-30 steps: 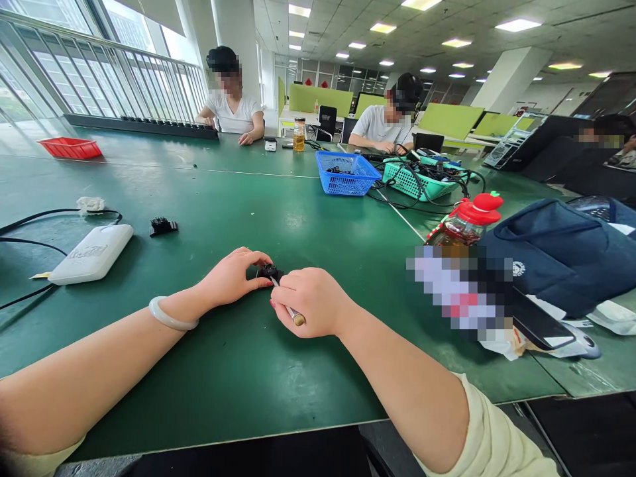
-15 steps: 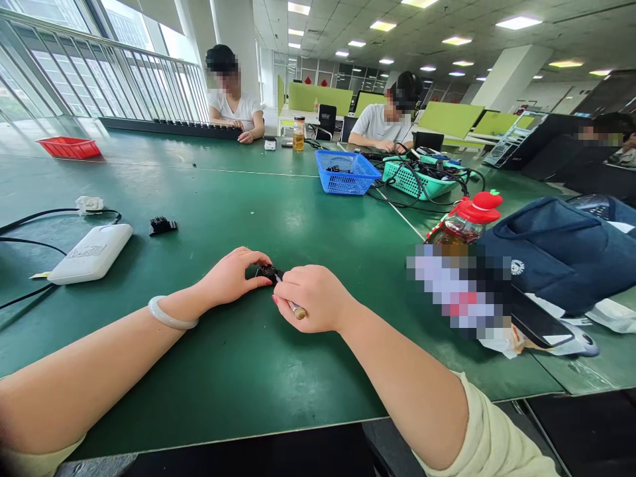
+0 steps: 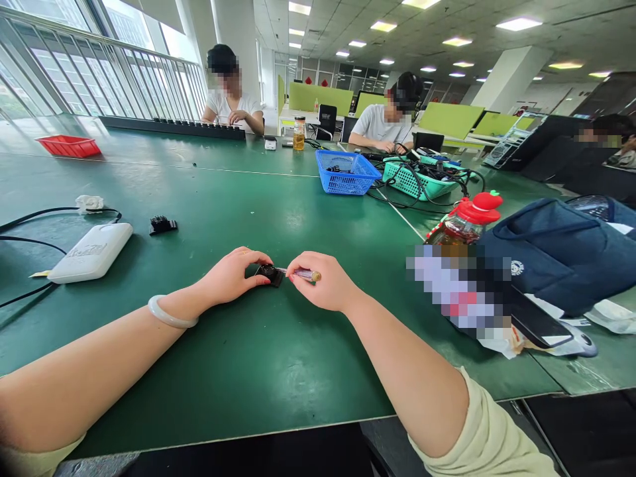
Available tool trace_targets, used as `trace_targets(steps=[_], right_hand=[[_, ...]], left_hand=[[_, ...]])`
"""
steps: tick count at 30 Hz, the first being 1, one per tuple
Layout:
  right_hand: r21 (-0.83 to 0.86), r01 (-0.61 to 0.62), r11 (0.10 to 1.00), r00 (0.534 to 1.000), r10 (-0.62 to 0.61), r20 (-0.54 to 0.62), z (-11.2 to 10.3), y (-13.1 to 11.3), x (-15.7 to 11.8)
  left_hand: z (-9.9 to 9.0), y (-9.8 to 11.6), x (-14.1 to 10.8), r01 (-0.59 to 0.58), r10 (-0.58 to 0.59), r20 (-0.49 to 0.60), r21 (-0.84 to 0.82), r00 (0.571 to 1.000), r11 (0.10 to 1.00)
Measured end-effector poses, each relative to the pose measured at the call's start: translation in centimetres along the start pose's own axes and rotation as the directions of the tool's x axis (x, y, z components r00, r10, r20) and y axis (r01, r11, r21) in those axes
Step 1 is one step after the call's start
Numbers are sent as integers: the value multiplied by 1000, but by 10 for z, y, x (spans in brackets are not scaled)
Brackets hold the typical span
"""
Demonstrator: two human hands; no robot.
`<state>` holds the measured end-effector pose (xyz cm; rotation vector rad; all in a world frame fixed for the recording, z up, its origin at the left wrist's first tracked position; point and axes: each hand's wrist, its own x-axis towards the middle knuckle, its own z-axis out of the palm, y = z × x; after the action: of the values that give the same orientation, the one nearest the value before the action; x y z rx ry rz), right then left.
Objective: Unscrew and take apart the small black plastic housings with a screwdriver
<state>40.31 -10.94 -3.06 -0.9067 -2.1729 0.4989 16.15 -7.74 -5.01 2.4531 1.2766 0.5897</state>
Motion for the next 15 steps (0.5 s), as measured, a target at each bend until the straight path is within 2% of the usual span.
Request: trace_targets(steps=[5,15], right_hand=[[134,-88,987,989,102,-105,-2,1,1],[292,-171,941,972,210,-108,-2,2,1]], left_hand=[[-2,2,-1,4,-3,7,-5,1000,1000],[-3,4,-1,16,-16,19,1,1000,1000]])
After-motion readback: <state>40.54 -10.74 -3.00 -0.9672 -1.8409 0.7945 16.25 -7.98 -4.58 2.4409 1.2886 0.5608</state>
